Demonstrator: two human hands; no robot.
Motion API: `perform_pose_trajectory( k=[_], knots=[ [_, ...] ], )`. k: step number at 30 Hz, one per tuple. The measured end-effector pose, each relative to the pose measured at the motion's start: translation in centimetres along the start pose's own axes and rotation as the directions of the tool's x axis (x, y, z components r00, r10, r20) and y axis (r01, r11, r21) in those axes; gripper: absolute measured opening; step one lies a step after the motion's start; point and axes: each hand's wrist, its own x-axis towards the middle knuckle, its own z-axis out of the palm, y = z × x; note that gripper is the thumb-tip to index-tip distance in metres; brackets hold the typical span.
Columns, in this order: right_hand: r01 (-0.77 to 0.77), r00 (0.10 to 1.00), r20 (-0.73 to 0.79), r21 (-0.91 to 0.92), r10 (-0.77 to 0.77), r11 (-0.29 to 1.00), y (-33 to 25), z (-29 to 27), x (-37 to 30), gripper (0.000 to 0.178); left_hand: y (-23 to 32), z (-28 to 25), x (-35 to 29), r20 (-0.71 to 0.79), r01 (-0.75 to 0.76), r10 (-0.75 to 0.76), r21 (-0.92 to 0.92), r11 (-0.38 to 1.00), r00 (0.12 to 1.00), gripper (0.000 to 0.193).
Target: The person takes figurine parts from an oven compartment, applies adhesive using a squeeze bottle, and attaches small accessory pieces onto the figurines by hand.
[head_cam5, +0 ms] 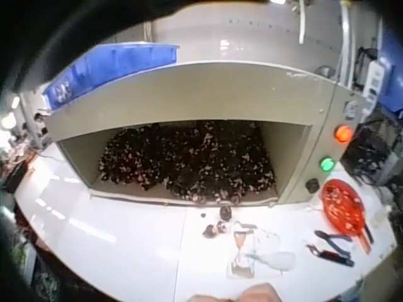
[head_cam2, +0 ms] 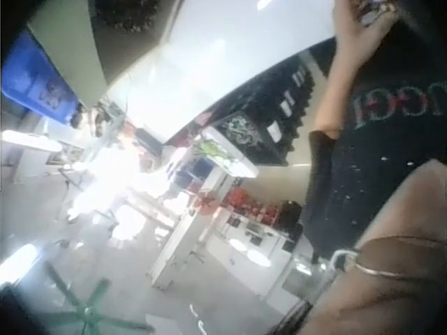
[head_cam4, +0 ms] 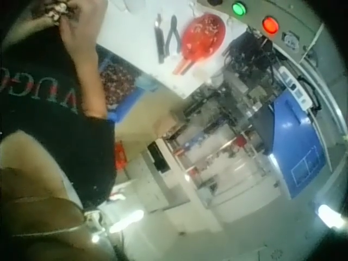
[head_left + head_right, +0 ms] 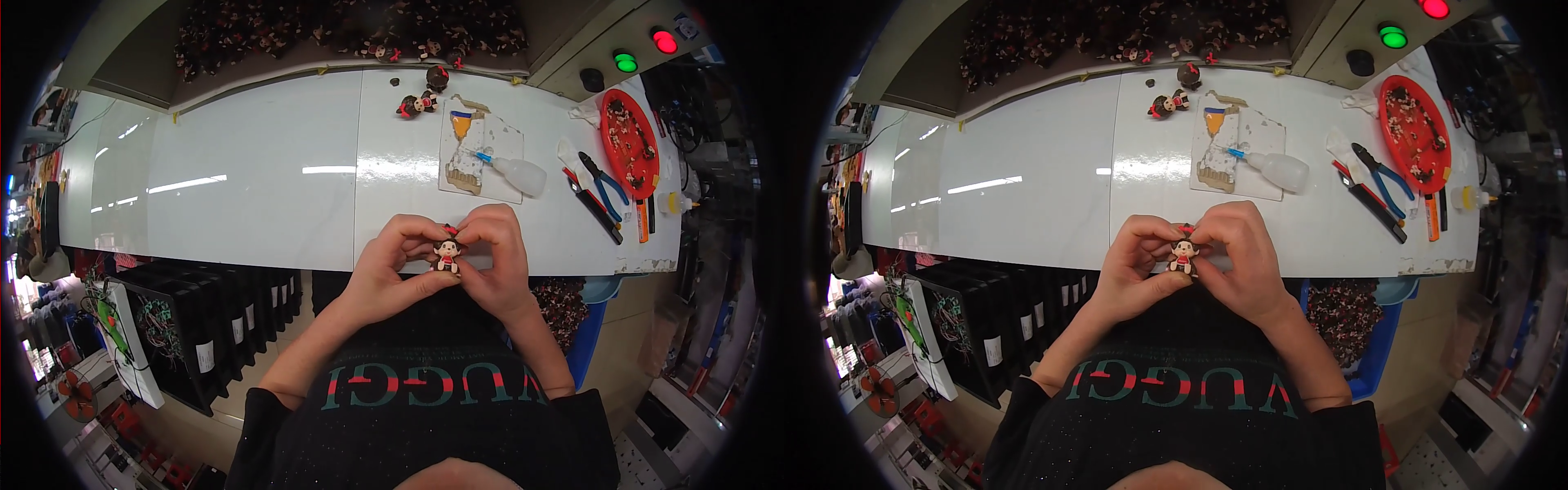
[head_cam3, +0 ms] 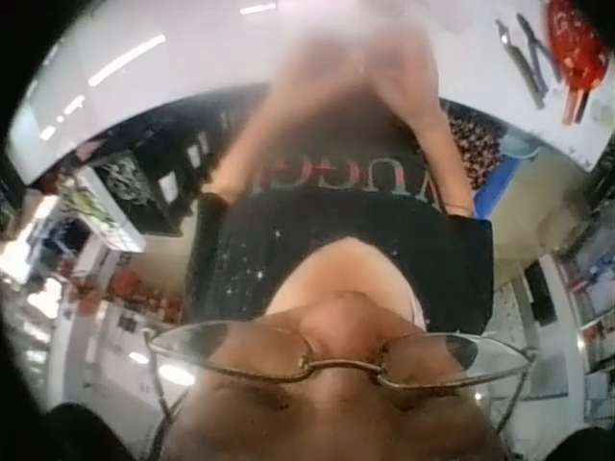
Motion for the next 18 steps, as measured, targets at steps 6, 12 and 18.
perform_pose_trajectory(
  k=[6,12,18],
  knots=[
    [-0.071,0.996,-0.055,0.092,0.077,0.993,0.1,0.9,-1.0,0.043,0.1,0.2,-0.1,-0.032,-0.016,0.018,0.055,0.998,0.999,0.047],
    [-0.020,0.998,-0.058,0.066,0.023,0.998,0.6,1.0,-1.1,0.045,0.9,0.3,0.1,0.004,0.000,0.000,0.138,0.990,1.000,0.047],
    [-0.034,0.997,-0.073,0.068,0.039,0.997,0.7,1.4,-1.3,0.044,2.0,-0.3,0.1,-0.023,0.153,-0.152,0.063,0.986,0.988,0.033]
  ],
)
